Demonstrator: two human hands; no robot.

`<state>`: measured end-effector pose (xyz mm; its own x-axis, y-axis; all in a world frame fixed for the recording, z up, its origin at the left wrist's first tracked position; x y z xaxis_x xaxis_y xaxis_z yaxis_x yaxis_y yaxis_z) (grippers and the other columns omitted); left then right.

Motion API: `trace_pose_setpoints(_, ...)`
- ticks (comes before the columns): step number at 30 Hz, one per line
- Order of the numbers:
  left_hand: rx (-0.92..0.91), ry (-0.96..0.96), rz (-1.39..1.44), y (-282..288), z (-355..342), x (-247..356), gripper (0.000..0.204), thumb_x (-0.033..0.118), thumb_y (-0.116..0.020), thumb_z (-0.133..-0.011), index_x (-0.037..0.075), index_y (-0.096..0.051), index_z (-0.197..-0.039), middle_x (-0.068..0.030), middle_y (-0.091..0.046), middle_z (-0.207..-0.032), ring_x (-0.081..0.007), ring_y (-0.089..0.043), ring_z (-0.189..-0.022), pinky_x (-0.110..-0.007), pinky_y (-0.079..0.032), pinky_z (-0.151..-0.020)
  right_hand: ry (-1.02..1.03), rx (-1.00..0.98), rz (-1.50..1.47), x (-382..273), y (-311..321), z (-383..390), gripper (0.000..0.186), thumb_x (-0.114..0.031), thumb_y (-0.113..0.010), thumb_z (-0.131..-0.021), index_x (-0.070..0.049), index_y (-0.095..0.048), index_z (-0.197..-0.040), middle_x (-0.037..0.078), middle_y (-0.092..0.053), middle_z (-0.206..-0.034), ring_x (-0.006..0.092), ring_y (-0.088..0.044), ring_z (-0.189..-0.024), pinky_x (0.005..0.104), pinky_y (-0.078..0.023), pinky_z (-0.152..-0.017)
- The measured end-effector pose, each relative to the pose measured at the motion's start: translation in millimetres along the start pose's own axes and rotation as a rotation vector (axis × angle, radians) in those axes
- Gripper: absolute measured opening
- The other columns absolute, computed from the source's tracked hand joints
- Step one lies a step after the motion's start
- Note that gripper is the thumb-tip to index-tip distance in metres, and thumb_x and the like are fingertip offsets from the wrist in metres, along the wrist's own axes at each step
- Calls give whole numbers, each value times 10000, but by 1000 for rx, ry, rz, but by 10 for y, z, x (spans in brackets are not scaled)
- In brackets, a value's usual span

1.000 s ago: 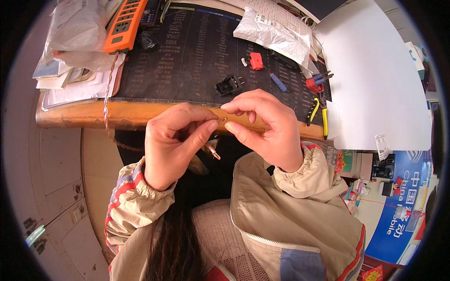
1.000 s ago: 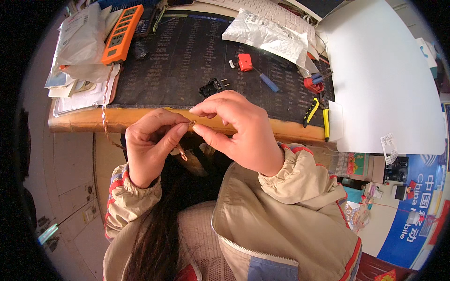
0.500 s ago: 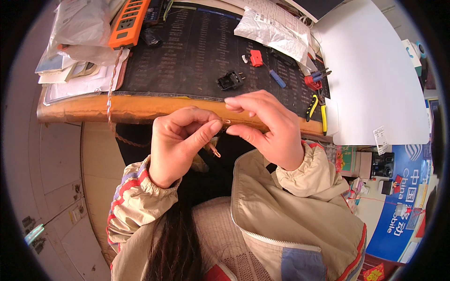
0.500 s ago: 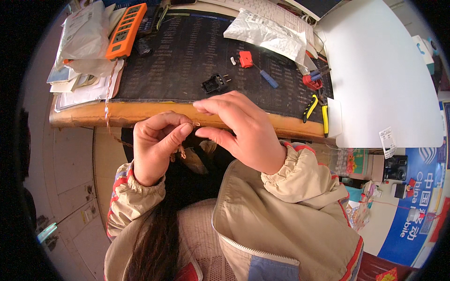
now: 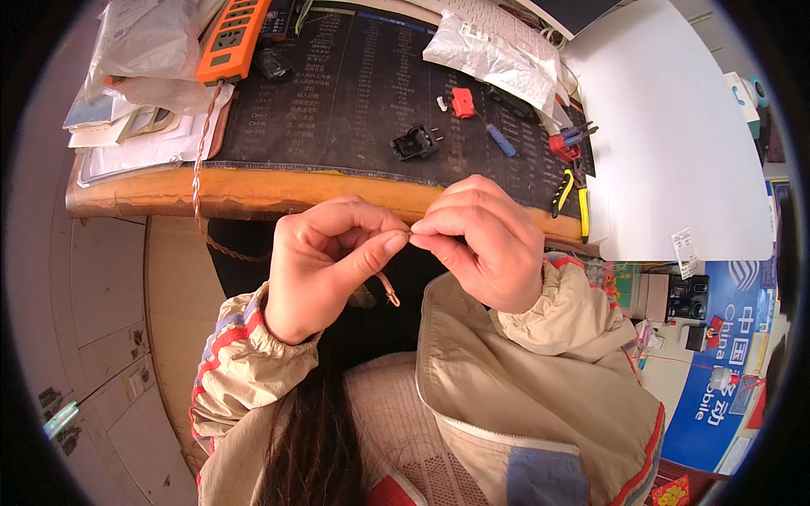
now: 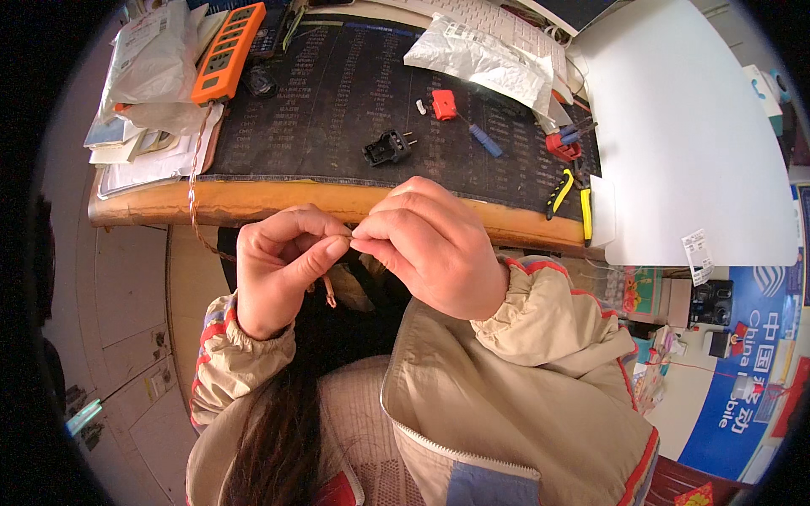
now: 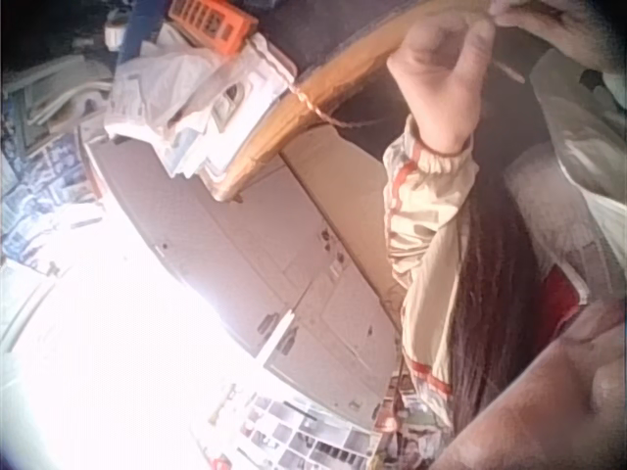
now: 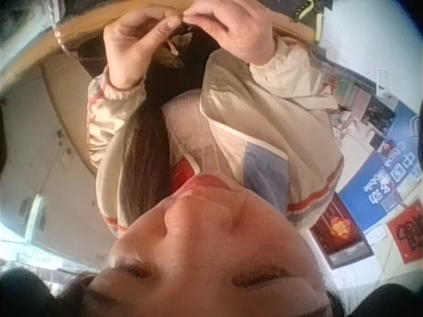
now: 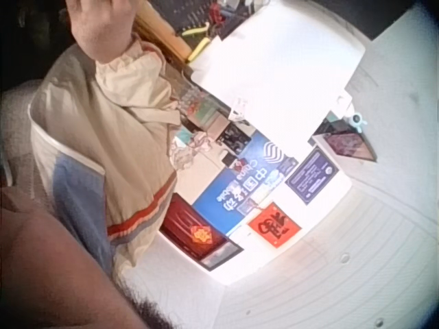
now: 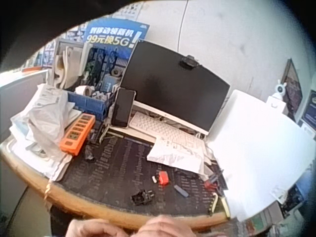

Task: The person disassembles a black electrical plug, strips the ends of a braided cord, and inserts the wires into the plug terminals. They use a screwdriver to tighten the terminal screws and reassemble the plug housing.

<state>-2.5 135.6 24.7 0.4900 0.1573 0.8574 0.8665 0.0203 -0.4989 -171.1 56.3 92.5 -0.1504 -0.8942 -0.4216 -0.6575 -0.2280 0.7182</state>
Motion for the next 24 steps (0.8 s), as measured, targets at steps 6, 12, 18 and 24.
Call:
trace_pose_setpoints(6, -18, -78, -248, 54, -7, -3, 64, -31, -732, -939, -52, -725, -1000, -27, -672, -917, -47, -606, -739, -196, -490, -644, -242, 23, -231, 36, -110, 109, 170, 15, -813, -814, -26, -676, -907, 79, -674, -880, 237, -633, -757, 332, -514, -669)
trace_pose_setpoints(12, 56, -59, -297, 112, -9, -106, 73, -3, -727, -956, -51, -705, -1006, -7, -655, -909, -32, -575, -739, -186, -462, -651, -483, -109, -344, 150, -155, 116, 204, -89, -820, -871, -19, -721, -1035, 80, -716, -966, 168, -696, -810, 293, -551, -691)
trace_pose_setpoints(18, 75, -92, -330, 110, 0, -124, 70, -20, -728, -947, -45, -706, -1009, -8, -644, -896, -32, -565, -723, -188, -448, -634, -392, -56, -234, 118, -51, 82, 263, -67, -844, -823, -36, -728, -1057, 86, -730, -986, 208, -717, -880, 322, -571, -732)
trace_pose_setpoints(24, 72, -92, -283, 60, -5, -126, 60, -44, -735, -925, -38, -719, -983, -12, -623, -869, -36, -540, -679, -201, -421, -593, -254, -65, -162, 120, -103, 61, 164, -32, -812, -833, -44, -701, -952, 84, -707, -887, 244, -664, -805, 355, -542, -695)
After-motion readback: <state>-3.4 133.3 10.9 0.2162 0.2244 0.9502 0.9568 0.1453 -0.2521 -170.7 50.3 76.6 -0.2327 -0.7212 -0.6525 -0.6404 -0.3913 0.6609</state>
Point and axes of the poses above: each hand's wrist, its own z-axis away from the middle knuckle, its own y-axis out of the back of the hand, x = y × z, the point moved 2 cm from there along -z, towards the middle knuckle
